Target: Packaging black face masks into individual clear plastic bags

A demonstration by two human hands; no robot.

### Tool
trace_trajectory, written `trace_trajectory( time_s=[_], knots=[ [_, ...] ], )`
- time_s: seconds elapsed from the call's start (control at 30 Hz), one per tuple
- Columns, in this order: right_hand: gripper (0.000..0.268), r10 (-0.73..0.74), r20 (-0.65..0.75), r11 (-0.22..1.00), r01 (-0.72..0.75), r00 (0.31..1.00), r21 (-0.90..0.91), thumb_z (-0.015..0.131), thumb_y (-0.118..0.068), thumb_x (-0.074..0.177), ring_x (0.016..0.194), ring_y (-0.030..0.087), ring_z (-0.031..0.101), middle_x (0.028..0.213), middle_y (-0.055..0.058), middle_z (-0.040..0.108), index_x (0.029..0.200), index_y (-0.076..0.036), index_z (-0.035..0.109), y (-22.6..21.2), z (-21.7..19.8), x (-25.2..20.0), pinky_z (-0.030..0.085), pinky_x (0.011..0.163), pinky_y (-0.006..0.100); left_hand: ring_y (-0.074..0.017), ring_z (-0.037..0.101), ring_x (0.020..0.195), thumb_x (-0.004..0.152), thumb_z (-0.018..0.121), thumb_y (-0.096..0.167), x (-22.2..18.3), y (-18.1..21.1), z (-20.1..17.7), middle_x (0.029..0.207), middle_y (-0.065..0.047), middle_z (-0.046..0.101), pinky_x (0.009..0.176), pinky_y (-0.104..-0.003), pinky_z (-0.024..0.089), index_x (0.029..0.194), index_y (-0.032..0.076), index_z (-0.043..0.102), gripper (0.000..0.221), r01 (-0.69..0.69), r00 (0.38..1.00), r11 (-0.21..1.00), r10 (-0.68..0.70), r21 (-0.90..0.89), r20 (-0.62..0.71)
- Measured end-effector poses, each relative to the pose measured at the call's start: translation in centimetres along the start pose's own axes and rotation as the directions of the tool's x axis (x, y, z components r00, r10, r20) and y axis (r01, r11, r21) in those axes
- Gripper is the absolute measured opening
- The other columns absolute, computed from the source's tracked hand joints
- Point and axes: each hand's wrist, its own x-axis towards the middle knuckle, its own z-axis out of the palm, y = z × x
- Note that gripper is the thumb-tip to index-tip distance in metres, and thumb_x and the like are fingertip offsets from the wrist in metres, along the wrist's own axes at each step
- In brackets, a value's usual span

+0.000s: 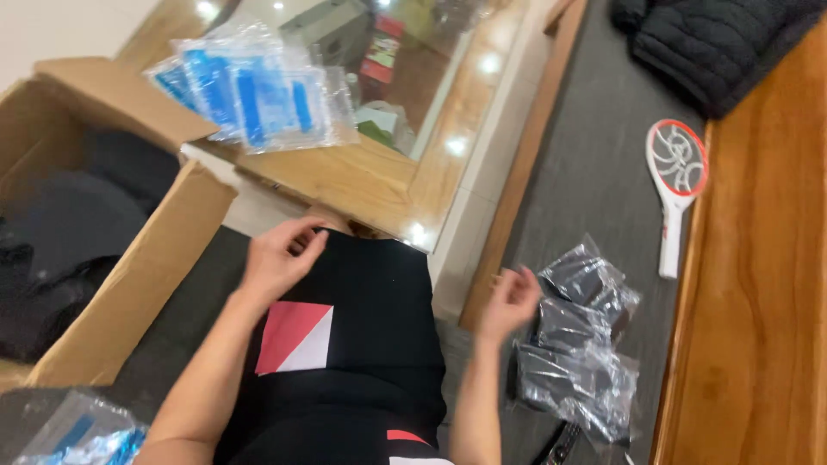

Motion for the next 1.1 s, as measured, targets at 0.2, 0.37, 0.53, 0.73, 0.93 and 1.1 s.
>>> trace_trajectory(
  time_s=[0.2, 0.37, 0.53, 0.73, 0.93, 1.1],
  knots=[
    [0.020, -0.188, 0.623, 0.972, 0.234, 0.759, 0.008, 0.066, -0.013, 0.096, 0.056, 0.005, 0.056, 0.075, -0.001, 0.066, 0.115, -0.013, 0.070, 0.3, 8.5, -11.5, 0.049, 0.055, 0.020, -0.0322, 0.069, 0.093, 0.100, 0.072, 0.004, -0.5, 2.4, -13.4, 0.105, -0.015, 0.074, 0.079, -0.041, 0.053, 0.123, 0.007, 0.076, 0.023, -0.189, 0.891, 0.786, 0.389, 0.589, -0.234],
    [0.014, 0.002, 0.803, 0.996, 0.066, 0.595, -0.052, 0.066, -0.016, 0.096, 0.061, 0.006, 0.061, 0.080, 0.001, 0.072, 0.105, -0.010, 0.075, 2.1, 9.1, -10.5, 0.052, 0.057, 0.021, -0.0350, 0.069, 0.104, 0.111, 0.078, 0.001, -2.6, -1.6, -24.6, 0.121, -0.014, 0.078, 0.092, -0.044, 0.050, 0.129, 0.000, 0.081, 0.019, 0.002, 0.878, 0.668, 0.355, 0.744, -0.321],
    [0.018, 0.138, 0.810, 0.990, -0.064, 0.569, -0.124, 0.063, -0.018, 0.096, 0.063, 0.008, 0.062, 0.076, 0.004, 0.069, 0.104, -0.006, 0.074, 0.5, 9.4, -10.1, 0.056, 0.058, 0.022, -0.0491, 0.062, 0.114, 0.108, 0.074, 0.030, -2.5, -7.4, -29.1, 0.128, -0.028, 0.073, 0.092, -0.055, 0.046, 0.139, -0.004, 0.075, 0.045, 0.298, 0.946, 0.671, -0.113, 0.679, -0.303],
    [0.018, 0.123, 0.799, 0.987, 0.013, 0.588, -0.162, 0.063, -0.019, 0.096, 0.059, 0.009, 0.063, 0.076, 0.004, 0.071, 0.103, -0.008, 0.076, 0.4, 9.5, -10.1, 0.054, 0.061, 0.022, -0.0380, 0.051, 0.133, 0.093, 0.057, 0.059, 1.4, -4.6, -27.4, 0.149, -0.016, 0.053, 0.108, -0.048, 0.038, 0.152, 0.011, 0.048, 0.078, 0.585, 0.745, 0.665, -0.667, 0.465, 0.017],
    [0.018, 0.220, 0.790, 0.975, -0.093, 0.573, -0.204, 0.061, -0.018, 0.098, 0.059, 0.009, 0.063, 0.075, 0.005, 0.070, 0.105, -0.008, 0.074, 1.0, 9.3, -9.8, 0.045, 0.044, 0.024, -0.0364, 0.024, 0.152, 0.085, 0.068, 0.047, 4.0, -4.6, -25.9, 0.166, -0.021, 0.019, 0.121, -0.050, 0.025, 0.164, 0.019, 0.007, 0.104, 0.697, 0.621, 0.575, -0.783, 0.430, 0.041],
    [0.018, 0.250, 0.795, 0.968, -0.118, 0.553, -0.222, 0.063, -0.018, 0.097, 0.059, 0.008, 0.061, 0.075, 0.005, 0.070, 0.103, -0.009, 0.076, 0.5, 9.4, -9.8, 0.051, 0.062, 0.022, -0.0246, 0.035, 0.149, 0.076, 0.079, 0.012, 5.1, -4.9, -25.9, 0.155, -0.021, 0.043, 0.118, -0.038, 0.031, 0.152, 0.017, 0.047, 0.083, 0.781, 0.616, 0.619, -0.786, 0.089, 0.059]
  ],
)
